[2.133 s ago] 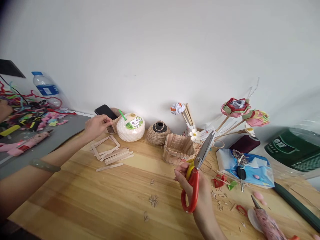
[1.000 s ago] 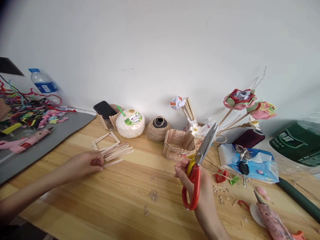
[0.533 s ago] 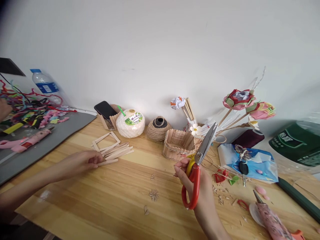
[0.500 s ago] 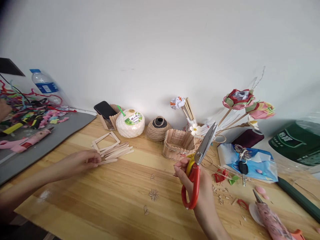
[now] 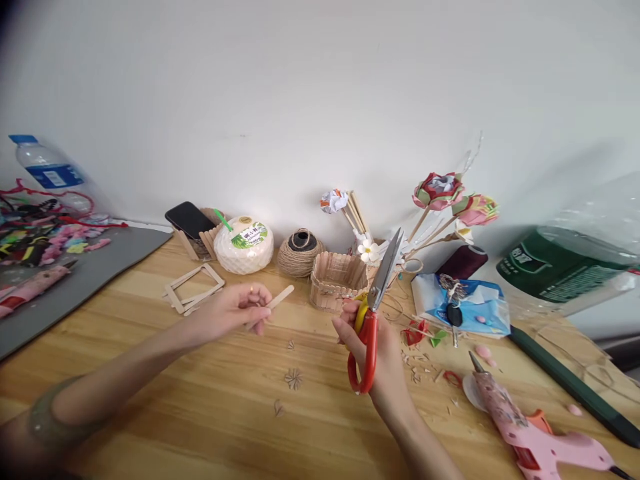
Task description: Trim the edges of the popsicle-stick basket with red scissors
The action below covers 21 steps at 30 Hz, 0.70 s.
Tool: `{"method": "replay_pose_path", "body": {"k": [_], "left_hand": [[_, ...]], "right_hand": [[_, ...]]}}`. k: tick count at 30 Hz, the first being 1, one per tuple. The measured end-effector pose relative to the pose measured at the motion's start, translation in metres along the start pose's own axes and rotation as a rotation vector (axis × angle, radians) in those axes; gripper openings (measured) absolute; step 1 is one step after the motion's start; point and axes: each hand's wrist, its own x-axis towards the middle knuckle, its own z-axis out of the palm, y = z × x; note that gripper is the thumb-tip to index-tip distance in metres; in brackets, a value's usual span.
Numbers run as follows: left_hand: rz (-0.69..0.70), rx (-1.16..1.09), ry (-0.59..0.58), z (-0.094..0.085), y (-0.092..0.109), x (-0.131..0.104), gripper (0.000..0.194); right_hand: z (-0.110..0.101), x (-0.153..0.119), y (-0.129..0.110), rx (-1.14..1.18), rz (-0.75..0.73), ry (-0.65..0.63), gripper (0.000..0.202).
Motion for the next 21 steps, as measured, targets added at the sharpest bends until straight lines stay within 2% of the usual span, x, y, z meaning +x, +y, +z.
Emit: {"method": "replay_pose_path", "body": {"k": [4,8,13,17,21], "left_hand": [[0.101,-0.173,-0.093,0.026,0.020,0.022,0.018],[0.123,-0.291,-0.151,0.049,0.033,0.042,0.014],[0.169,-0.410,-0.050,0.074,0.048,0.057,0.016],[0.200,-0.410,0.017,0.079,0.052,0.057,0.014],[0.178,-0.367,0.028,0.075,0.049,0.056,0.013]], "right_hand": [[-0.012,0.005,-0.005,-0.037,0.000,0.018,0.034],[-0.030,0.010,-0.006,-0.098,-0.011,-0.056,0.038],[-0.044,0.009,0.005,-0.094,-0.056,-0.118,0.038],[-0.051,0.003,0.008,0.008,-0.052,-0.254,0.037],[-0.058,-0.001,0.001,-0.134,-0.021,-0.360,0.040]]}}
